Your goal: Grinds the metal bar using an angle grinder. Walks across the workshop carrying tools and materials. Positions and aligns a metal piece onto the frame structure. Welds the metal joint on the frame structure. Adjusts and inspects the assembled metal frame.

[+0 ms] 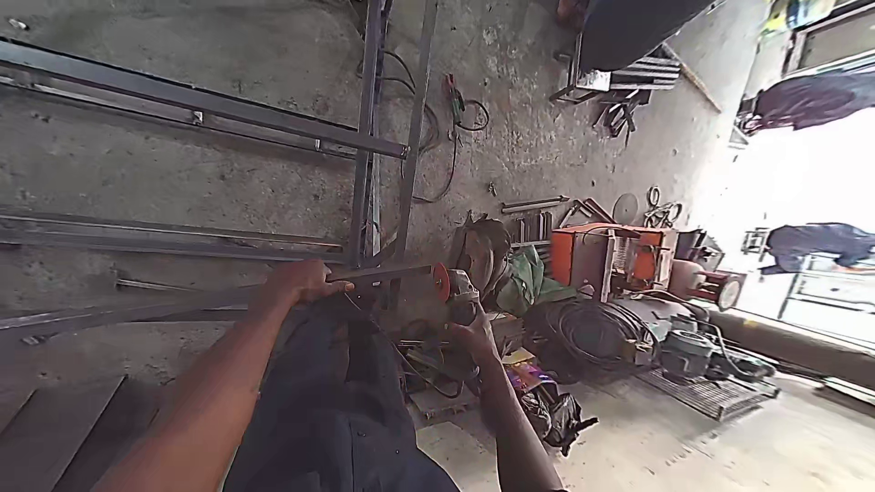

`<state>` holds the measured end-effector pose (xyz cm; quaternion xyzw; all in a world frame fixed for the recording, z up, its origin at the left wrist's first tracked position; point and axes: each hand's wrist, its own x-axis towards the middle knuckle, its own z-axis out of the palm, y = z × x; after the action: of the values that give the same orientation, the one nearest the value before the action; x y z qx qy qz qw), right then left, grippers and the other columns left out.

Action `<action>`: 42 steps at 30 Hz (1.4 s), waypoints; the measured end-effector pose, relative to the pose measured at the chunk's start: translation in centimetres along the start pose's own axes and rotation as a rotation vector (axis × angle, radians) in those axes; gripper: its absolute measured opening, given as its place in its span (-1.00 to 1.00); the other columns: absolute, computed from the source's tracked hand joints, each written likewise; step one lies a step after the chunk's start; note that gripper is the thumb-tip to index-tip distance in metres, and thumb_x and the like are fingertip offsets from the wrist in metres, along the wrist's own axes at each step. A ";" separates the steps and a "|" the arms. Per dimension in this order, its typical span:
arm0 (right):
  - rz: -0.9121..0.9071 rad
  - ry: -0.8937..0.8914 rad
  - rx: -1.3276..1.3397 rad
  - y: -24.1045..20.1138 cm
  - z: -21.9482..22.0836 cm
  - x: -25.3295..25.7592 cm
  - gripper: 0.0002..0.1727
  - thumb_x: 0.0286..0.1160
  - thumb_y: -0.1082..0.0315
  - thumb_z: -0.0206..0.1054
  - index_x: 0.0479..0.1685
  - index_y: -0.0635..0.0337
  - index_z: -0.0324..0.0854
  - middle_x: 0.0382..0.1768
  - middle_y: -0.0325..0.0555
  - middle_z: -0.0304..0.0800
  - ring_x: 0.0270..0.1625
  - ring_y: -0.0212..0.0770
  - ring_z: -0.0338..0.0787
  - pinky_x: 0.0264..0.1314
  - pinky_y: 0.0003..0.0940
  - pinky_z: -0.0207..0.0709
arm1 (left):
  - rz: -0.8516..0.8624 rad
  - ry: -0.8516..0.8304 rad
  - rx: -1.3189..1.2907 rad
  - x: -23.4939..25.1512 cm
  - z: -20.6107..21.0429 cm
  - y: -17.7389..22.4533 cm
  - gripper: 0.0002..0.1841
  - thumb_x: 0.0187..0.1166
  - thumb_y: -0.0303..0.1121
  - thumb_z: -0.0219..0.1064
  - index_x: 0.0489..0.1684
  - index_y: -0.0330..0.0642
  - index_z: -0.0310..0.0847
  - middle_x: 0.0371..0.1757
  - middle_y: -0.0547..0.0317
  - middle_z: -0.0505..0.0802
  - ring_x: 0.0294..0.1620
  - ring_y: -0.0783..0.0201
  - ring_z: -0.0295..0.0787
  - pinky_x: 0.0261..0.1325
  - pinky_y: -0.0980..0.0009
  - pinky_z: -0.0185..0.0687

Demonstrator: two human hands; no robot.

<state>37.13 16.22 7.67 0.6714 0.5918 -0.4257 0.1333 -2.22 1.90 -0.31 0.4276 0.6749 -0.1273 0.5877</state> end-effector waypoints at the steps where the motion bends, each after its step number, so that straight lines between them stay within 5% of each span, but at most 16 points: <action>1: 0.013 0.009 0.007 0.2 -0.1 -0.2 0.05 -0.31 -0.02 0.72 0.51 -0.01 0.46 0.10 -0.05 0.83 0.11 -0.13 0.84 0.16 0.10 0.73 | -0.006 0.091 0.045 -0.3 0.9 0.0 -0.11 0.29 0.70 0.04 -0.35 -0.05 0.75 -0.34 0.01 0.84 -0.19 -0.05 0.85 -0.13 -0.24 0.71; 5: 0.029 0.001 0.017 0.9 -1.1 -0.7 0.02 -0.31 -0.02 0.71 0.47 0.00 0.48 0.05 -0.06 0.84 0.06 -0.13 0.85 0.10 0.10 0.74 | -0.027 0.285 0.133 -1.7 2.0 0.7 -0.13 0.31 0.68 0.07 -0.32 -0.05 0.74 -0.35 -0.03 0.85 -0.15 -0.12 0.87 -0.13 -0.24 0.71; 11: 0.041 -0.052 0.092 -0.6 -2.4 -1.5 0.01 -0.27 0.08 0.70 0.51 0.02 0.44 0.11 -0.07 0.82 0.07 -0.17 0.85 0.10 0.02 0.77 | 0.026 0.582 0.171 -4.1 4.9 1.8 -0.55 0.46 0.11 0.37 -0.23 -0.17 0.70 -0.35 -0.19 0.85 -0.18 -0.28 0.87 -0.18 -0.27 0.67; 15: 0.045 -0.070 0.069 -2.3 -2.6 -1.8 0.02 -0.31 0.06 0.70 0.50 0.00 0.45 0.12 -0.09 0.82 0.11 -0.18 0.84 0.14 0.01 0.76 | 0.043 0.675 0.220 -4.5 5.7 2.1 -0.63 0.46 0.00 0.40 -0.27 -0.18 0.70 -0.39 -0.18 0.84 -0.24 -0.26 0.87 -0.25 -0.21 0.67; 27: 0.063 -0.103 -0.007 -4.4 -2.5 -1.7 -0.01 -0.25 0.04 0.70 0.49 -0.02 0.44 0.07 -0.06 0.83 0.05 -0.15 0.86 0.09 0.03 0.77 | 0.061 0.768 0.260 -4.1 6.4 1.7 -0.62 0.43 0.03 0.38 -0.39 -0.17 0.66 -0.47 -0.13 0.81 -0.36 -0.21 0.86 -0.39 -0.15 0.63; 34: 0.058 -0.103 -0.032 -3.2 -2.1 -1.2 0.07 -0.34 0.00 0.72 0.53 -0.03 0.44 0.09 -0.07 0.83 0.08 -0.15 0.85 0.13 0.05 0.76 | 0.044 0.697 0.235 -4.5 5.8 2.0 -0.65 0.47 -0.02 0.38 -0.35 -0.16 0.66 -0.42 -0.14 0.82 -0.30 -0.22 0.87 -0.30 -0.18 0.65; 40: 0.067 -0.106 -0.042 -3.6 -1.9 -1.6 0.03 -0.15 0.11 0.72 0.60 0.04 0.38 0.18 0.02 0.79 0.19 -0.10 0.81 0.26 0.05 0.69 | 0.021 0.625 0.213 -4.7 5.3 2.2 -0.61 0.52 0.06 0.37 -0.29 -0.14 0.68 -0.42 -0.13 0.84 -0.28 -0.20 0.87 -0.19 -0.18 0.66; 42: 0.082 -0.104 -0.031 -3.2 -1.7 -1.5 0.08 -0.25 0.08 0.71 0.60 0.03 0.38 0.15 0.01 0.81 0.14 -0.08 0.83 0.20 0.08 0.72 | 0.023 0.623 0.220 -4.6 5.2 2.2 -0.56 0.54 0.12 0.35 -0.29 -0.14 0.68 -0.41 -0.12 0.84 -0.27 -0.20 0.87 -0.18 -0.18 0.67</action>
<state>35.04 17.20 10.75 0.6698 0.5626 -0.4452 0.1915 2.68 -2.25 3.16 0.5144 0.7997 -0.0559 0.3046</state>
